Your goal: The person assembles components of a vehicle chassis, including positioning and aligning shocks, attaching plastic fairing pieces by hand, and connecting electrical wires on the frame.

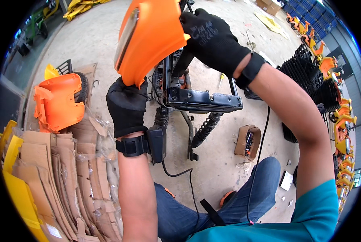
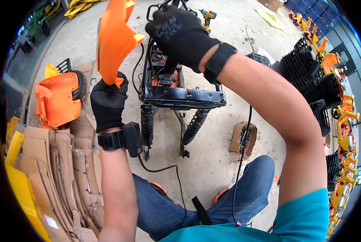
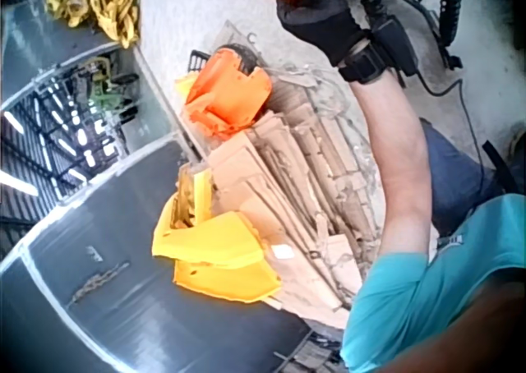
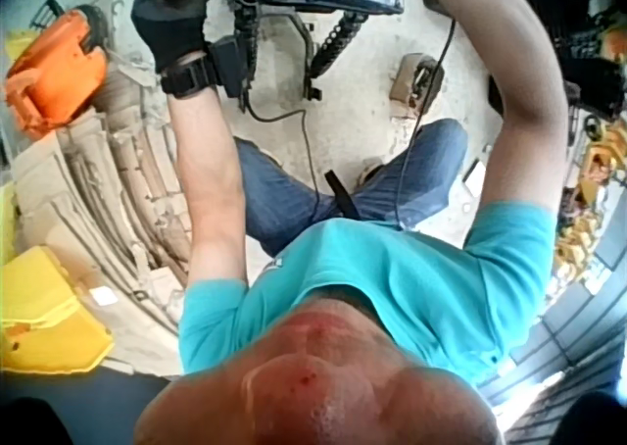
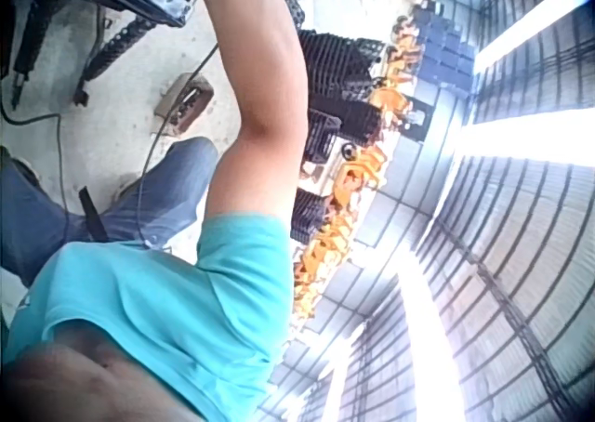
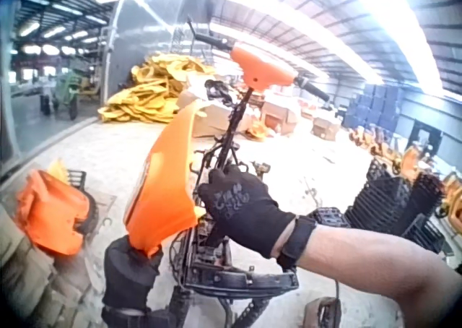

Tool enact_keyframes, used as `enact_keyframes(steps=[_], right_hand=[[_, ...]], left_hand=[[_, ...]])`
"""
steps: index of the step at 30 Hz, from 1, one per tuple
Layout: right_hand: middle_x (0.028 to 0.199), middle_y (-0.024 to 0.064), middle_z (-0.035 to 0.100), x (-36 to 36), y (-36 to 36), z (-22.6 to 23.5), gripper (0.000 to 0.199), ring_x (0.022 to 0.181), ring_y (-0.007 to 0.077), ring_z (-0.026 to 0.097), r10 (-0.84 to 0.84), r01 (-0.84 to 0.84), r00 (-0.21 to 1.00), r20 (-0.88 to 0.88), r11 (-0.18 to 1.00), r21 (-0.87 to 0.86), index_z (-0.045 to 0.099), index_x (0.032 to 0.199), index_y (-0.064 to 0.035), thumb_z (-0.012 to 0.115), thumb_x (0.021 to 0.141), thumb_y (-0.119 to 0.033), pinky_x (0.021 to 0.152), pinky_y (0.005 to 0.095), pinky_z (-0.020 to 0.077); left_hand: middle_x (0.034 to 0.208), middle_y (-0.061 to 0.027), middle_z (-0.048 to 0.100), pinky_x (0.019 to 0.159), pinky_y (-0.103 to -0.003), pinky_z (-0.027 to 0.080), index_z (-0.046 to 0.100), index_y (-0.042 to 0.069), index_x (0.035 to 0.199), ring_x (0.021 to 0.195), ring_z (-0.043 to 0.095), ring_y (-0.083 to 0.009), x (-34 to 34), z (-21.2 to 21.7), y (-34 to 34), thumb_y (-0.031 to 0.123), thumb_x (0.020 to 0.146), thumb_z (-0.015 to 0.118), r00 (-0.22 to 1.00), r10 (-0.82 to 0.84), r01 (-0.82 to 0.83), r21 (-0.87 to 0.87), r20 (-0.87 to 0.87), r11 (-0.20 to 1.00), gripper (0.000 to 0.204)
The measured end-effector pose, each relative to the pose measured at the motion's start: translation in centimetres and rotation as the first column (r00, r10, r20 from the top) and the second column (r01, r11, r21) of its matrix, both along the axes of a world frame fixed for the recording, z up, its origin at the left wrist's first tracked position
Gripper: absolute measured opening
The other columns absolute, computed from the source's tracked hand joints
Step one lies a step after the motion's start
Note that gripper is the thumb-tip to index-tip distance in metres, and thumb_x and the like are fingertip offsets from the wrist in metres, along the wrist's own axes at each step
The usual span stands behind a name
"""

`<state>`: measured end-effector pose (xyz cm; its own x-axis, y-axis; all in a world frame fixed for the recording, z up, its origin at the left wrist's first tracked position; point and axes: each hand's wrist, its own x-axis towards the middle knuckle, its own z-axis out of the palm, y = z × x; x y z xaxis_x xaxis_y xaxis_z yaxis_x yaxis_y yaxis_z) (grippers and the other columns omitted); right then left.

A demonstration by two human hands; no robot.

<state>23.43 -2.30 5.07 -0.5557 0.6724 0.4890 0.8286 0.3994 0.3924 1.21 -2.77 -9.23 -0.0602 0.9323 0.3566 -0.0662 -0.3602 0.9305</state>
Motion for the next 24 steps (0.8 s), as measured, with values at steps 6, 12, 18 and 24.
enact_keyframes(steps=[6, 12, 18, 24], right_hand=[[0.109, 0.0089, 0.057, -1.8, 1.2, -1.0, 0.063, 0.094, 0.028, 0.064, 0.002, -0.004, 0.999, -0.039, 0.999, -0.041, 0.061, 0.111, -0.0132, 0.089, 0.056, -0.021, 0.077, 0.0383, 0.0553], [0.112, 0.0118, 0.061, 4.8, 7.8, -4.3, 0.047, 0.104, 0.0335, 0.062, 0.052, -0.105, 0.981, -0.189, 0.952, -0.286, 0.061, 0.114, -0.0093, 0.079, 0.071, -0.011, 0.085, 0.04, 0.0528], [0.11, 0.013, 0.068, 10.0, 2.3, -3.3, 0.035, 0.09, 0.0218, 0.07, -0.237, -0.211, 0.702, -0.672, 0.832, -0.514, 0.064, 0.121, -0.0085, 0.066, 0.088, -0.021, 0.078, 0.0364, 0.0561], [0.117, 0.0116, 0.067, 12.1, -6.5, -3.5, 0.057, 0.079, 0.0126, 0.067, -0.694, -0.775, -0.151, -0.704, 0.526, -0.351, 0.039, 0.145, -0.0047, 0.061, 0.097, -0.025, 0.072, 0.0231, 0.0523]], left_hand=[[0.102, -0.0142, 0.064, 0.089, -0.037, 0.049, 0.058, -0.007, 0.113, 0.095, 0.061, -0.0218, 0.5, 0.5, -0.1, 0.006, 0.092, 0.055, 0.998, -0.053, 0.054, -0.02, 0.027, 0.998, 0.025], [0.095, -0.0108, 0.072, 0.08, -0.029, 0.052, 0.065, -0.006, 0.104, 0.088, 0.068, -0.0163, 1.2, 0.0, 0.5, 0.003, 0.082, 0.073, 0.998, 0.013, -0.009, 0.058, -0.068, 0.998, 0.025], [0.119, -0.0193, 0.064, 0.09, -0.036, 0.051, 0.06, -0.007, 0.119, 0.107, 0.063, -0.0261, 2.1, 2.4, -0.3, -0.001, 0.093, 0.05, 0.993, -0.017, 0.02, 0.022, -0.117, 1.0, 0.029], [0.099, -0.008, 0.068, 0.075, -0.028, 0.051, 0.062, -0.005, 0.115, 0.083, 0.064, -0.0154, 4.0, 3.6, -0.5, 0.012, 0.096, 0.055, 0.965, 0.126, -0.089, 0.162, -0.23, 0.983, 0.026]])
